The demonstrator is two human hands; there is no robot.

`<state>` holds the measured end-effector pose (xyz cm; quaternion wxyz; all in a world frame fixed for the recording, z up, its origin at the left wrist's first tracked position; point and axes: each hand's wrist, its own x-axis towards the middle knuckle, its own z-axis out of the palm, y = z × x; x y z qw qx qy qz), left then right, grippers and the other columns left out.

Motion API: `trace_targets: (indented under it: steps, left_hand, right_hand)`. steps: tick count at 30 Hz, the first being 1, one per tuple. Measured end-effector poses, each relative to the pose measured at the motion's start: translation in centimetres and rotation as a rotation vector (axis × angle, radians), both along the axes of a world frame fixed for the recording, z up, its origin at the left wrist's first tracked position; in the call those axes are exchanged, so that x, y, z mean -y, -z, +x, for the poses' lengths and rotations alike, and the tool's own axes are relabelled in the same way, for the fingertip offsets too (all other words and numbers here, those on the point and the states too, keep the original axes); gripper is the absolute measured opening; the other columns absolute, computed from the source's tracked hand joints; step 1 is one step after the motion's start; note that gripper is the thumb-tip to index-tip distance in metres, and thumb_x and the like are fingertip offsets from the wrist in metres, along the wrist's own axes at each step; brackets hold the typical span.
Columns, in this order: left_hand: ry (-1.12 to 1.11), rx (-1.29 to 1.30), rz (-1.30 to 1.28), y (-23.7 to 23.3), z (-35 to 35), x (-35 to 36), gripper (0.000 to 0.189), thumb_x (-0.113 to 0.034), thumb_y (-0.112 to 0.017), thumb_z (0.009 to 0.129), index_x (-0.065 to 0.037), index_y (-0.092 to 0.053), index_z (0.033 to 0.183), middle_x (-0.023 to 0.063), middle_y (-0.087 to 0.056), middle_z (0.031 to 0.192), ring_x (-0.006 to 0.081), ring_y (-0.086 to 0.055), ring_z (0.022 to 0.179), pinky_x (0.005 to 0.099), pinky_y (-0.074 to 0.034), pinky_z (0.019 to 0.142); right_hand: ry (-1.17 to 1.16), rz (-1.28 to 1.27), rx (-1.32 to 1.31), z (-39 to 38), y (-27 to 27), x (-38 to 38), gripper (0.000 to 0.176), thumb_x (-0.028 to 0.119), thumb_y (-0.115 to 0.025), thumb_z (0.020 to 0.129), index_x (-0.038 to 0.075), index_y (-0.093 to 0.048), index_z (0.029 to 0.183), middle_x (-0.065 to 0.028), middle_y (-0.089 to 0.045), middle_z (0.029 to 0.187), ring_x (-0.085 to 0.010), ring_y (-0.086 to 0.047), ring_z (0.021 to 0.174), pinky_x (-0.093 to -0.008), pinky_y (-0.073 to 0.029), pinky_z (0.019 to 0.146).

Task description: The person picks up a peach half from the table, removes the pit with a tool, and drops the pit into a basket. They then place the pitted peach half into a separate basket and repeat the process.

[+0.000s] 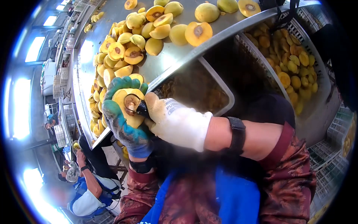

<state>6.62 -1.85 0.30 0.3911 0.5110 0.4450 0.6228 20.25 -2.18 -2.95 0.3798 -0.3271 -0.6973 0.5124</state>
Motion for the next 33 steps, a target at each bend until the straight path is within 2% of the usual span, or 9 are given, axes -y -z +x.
trace_targets:
  steps: [5, 7, 14, 17, 20, 23, 26, 30, 33]
  left_hand:
    - [0.022, -0.006, 0.013, -0.2, 0.1, 0.3, 0.048, -0.032, -0.052, 0.099, 0.004, -0.046, 0.131, 0.0183, -0.056, 0.123, 0.0313, -0.058, 0.114, 0.046, -0.051, 0.098]
    - [0.073, -0.126, 0.055, -0.2, -0.5, 0.3, 0.049, -0.032, -0.052, 0.098, 0.005, -0.045, 0.131, 0.0185, -0.055, 0.125, 0.0319, -0.058, 0.114, 0.0454, -0.051, 0.098]
    - [0.105, -0.028, -0.045, -0.6, -0.4, 0.4, 0.053, -0.037, -0.046, 0.1, 0.006, -0.046, 0.131, 0.0191, -0.056, 0.123, 0.0321, -0.059, 0.113, 0.0459, -0.052, 0.096]
    - [0.006, -0.034, 0.044, -0.8, 1.0, 0.4, 0.05, -0.034, -0.051, 0.098, 0.011, -0.051, 0.121, 0.0218, -0.06, 0.11, 0.0293, -0.062, 0.095, 0.0394, -0.053, 0.085]
    - [-0.018, -0.088, 0.104, -0.2, 1.0, 0.2, 0.045, -0.032, -0.053, 0.097, 0.008, -0.053, 0.118, 0.0215, -0.06, 0.109, 0.0293, -0.062, 0.094, 0.0392, -0.053, 0.084]
    - [0.14, -0.008, -0.085, -1.1, 0.0, 0.4, 0.042, -0.032, -0.056, 0.096, 0.005, -0.056, 0.116, 0.0212, -0.06, 0.109, 0.0283, -0.062, 0.093, 0.0377, -0.053, 0.083]
    - [0.208, 0.043, -0.222, -1.9, -0.2, 0.3, 0.039, -0.03, -0.059, 0.093, 0.005, -0.058, 0.112, 0.021, -0.061, 0.109, 0.0275, -0.062, 0.093, 0.0366, -0.053, 0.081]
    - [0.444, -0.088, -0.409, -2.4, -2.7, -0.6, 0.053, -0.039, -0.06, 0.092, 0.006, -0.056, 0.119, 0.0219, -0.063, 0.109, 0.0292, -0.065, 0.093, 0.0408, -0.055, 0.083]
    - [0.488, -0.115, -0.562, -3.9, -2.5, -0.7, 0.044, -0.026, -0.064, 0.088, 0.006, -0.059, 0.117, 0.0172, -0.064, 0.11, 0.0222, -0.063, 0.096, 0.0324, -0.051, 0.084]
  right_hand:
    - [-0.013, -0.106, -0.03, -0.1, -0.6, 0.3, 0.031, 0.004, -0.063, 0.086, 0.002, -0.045, 0.111, -0.0172, -0.065, 0.094, -0.0379, -0.065, 0.082, -0.0398, -0.051, 0.066]
    - [-0.009, -0.05, -0.093, -0.4, 0.3, 0.4, 0.029, 0.004, -0.063, 0.086, 0.002, -0.045, 0.109, -0.0186, -0.065, 0.091, -0.039, -0.065, 0.08, -0.041, -0.051, 0.064]
    - [-0.034, -0.159, 0.008, 0.0, -1.0, 0.6, 0.027, 0.009, -0.061, 0.086, -0.001, -0.044, 0.105, -0.023, -0.062, 0.08, -0.0437, -0.063, 0.073, -0.0452, -0.05, 0.06]
    - [-0.008, -0.121, -0.138, -0.7, 0.3, 0.5, 0.028, 0.01, -0.061, 0.086, -0.002, -0.044, 0.105, -0.0231, -0.061, 0.079, -0.0427, -0.062, 0.07, -0.0435, -0.05, 0.058]
    - [-0.076, -0.21, -0.017, -0.6, 0.2, 0.7, 0.033, 0.012, -0.06, 0.087, -0.003, -0.044, 0.11, -0.0202, -0.062, 0.079, -0.035, -0.064, 0.066, -0.0404, -0.05, 0.056]
    - [-0.243, -0.516, -0.113, 0.4, -1.1, 0.4, 0.04, 0.015, -0.061, 0.087, -0.004, -0.043, 0.117, -0.0147, -0.061, 0.073, -0.0241, -0.063, 0.058, -0.0358, -0.049, 0.052]
    - [-0.408, -0.721, -0.032, 1.9, -3.4, -0.3, 0.046, 0.026, -0.054, 0.092, -0.003, -0.037, 0.124, -0.016, -0.062, 0.074, -0.0234, -0.063, 0.059, -0.0371, -0.051, 0.056]
    - [-0.462, -0.827, -0.035, 1.9, -3.2, 0.1, 0.042, 0.025, -0.057, 0.092, -0.003, -0.039, 0.118, -0.011, -0.059, 0.067, -0.0194, -0.061, 0.055, -0.0333, -0.05, 0.052]
    - [-0.49, -0.936, -0.068, 1.7, -3.2, 0.2, 0.037, 0.024, -0.058, 0.092, -0.002, -0.04, 0.112, -0.0082, -0.057, 0.065, -0.0171, -0.058, 0.054, -0.0317, -0.049, 0.05]
